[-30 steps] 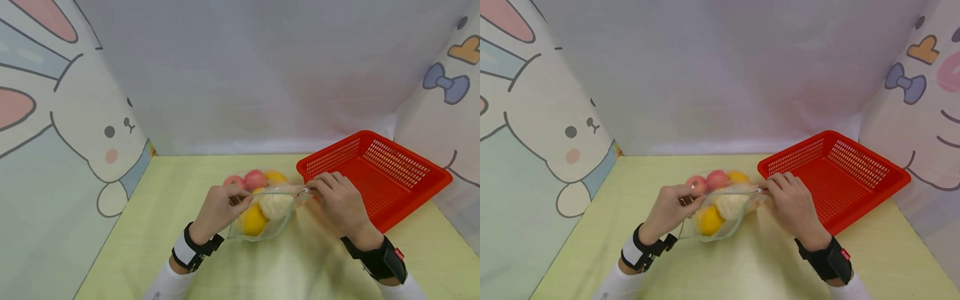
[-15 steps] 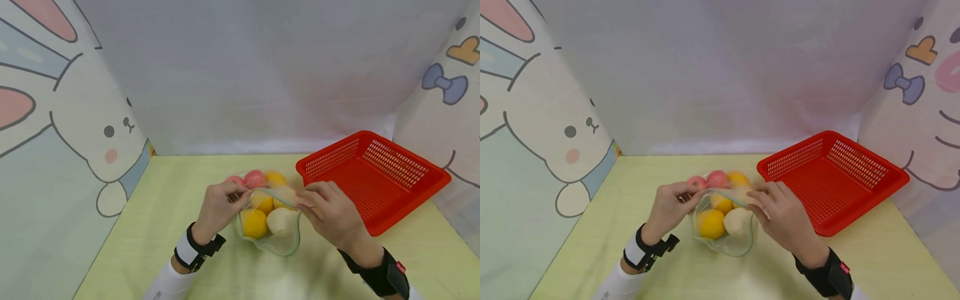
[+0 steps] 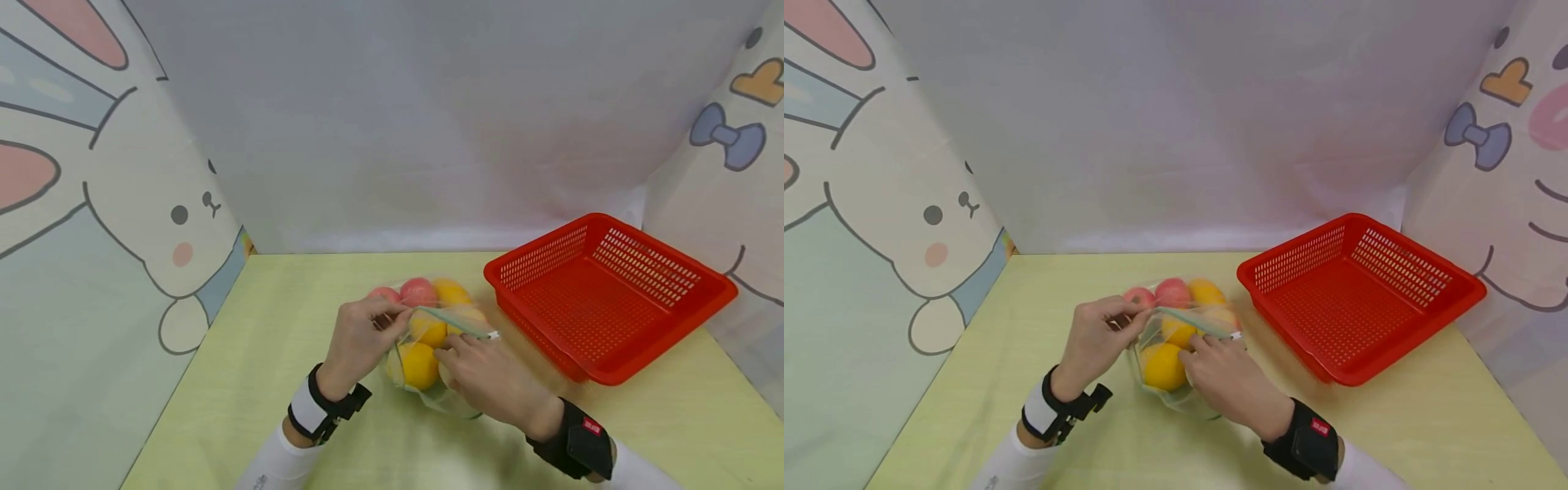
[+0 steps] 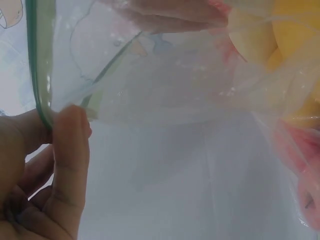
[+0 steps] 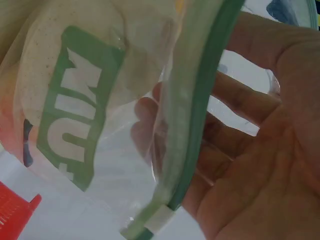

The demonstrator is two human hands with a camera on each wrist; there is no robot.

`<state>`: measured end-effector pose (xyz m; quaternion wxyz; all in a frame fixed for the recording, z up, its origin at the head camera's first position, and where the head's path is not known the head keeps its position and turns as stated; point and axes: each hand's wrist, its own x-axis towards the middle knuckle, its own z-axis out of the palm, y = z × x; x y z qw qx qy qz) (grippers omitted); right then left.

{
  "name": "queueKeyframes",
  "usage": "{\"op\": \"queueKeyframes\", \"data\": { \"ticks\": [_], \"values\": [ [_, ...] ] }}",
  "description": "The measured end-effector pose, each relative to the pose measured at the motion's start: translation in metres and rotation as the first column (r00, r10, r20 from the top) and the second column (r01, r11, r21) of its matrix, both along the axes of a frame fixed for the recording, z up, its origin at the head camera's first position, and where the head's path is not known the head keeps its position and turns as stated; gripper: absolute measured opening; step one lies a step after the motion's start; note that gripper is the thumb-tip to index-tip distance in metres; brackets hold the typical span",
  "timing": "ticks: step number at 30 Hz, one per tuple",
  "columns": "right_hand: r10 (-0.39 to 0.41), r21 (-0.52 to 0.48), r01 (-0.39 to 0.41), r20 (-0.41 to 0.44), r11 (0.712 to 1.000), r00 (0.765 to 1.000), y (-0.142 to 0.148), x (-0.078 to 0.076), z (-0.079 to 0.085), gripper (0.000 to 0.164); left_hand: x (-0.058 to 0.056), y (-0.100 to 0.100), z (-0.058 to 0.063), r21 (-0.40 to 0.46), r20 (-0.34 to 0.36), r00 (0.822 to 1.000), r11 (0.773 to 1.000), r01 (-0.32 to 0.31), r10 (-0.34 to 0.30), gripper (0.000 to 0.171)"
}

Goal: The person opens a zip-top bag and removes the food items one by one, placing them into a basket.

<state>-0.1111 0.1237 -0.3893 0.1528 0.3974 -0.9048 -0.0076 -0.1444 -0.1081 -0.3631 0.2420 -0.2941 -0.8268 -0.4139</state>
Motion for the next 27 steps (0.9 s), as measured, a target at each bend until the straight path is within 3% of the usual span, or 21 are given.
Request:
{"op": "queueKeyframes", "data": {
  "ticks": [7, 10, 13, 15, 18, 20, 22, 27],
  "values": [
    [-0.051, 0.110, 0.061, -0.090, 0.992, 0.995, -0.009, -0.011, -0.021, 0.044, 0.001, -0.001, -0.001, -0.010, 0.014, 1.000, 1.000, -0.005, 0.006, 0.004],
    [-0.043, 0.141, 0.067, -0.163, 0.988, 0.986, -0.012, -0.016, -0.028, 0.038, 0.000, -0.001, -0.001, -0.005, 0.008, 1.000, 1.000, -0.004, 0.004, 0.003],
    [-0.019, 0.165, 0.072, -0.304, 0.984, 0.953, -0.014, -0.024, -0.037, 0.031, -0.001, -0.002, -0.002, 0.008, 0.019, 1.000, 1.000, -0.007, 0.006, 0.003],
    [-0.011, 0.170, 0.086, -0.399, 0.982, 0.917, -0.013, -0.029, -0.043, 0.028, -0.001, -0.001, -0.002, 0.015, 0.037, 0.999, 1.000, -0.008, 0.007, 0.003],
    [0.006, 0.186, 0.090, -0.461, 0.979, 0.887, -0.009, -0.034, -0.045, 0.029, -0.001, 0.001, -0.003, 0.014, 0.063, 0.998, 1.000, -0.012, 0.011, 0.004],
    [0.025, 0.184, 0.066, -0.453, 0.981, 0.891, -0.007, -0.033, -0.042, 0.028, -0.001, 0.002, -0.003, 0.010, 0.057, 0.998, 1.000, -0.021, 0.020, 0.004],
    [0.047, 0.190, 0.036, -0.411, 0.981, 0.910, -0.004, -0.030, -0.035, 0.031, -0.001, 0.001, -0.003, 0.004, 0.042, 0.999, 1.000, -0.030, 0.030, 0.003],
    [0.101, 0.123, -0.076, -0.214, 0.990, 0.972, 0.000, -0.017, -0.007, 0.061, -0.003, -0.001, -0.002, -0.007, 0.027, 0.999, 0.999, -0.037, 0.038, 0.003]
  ]
}}
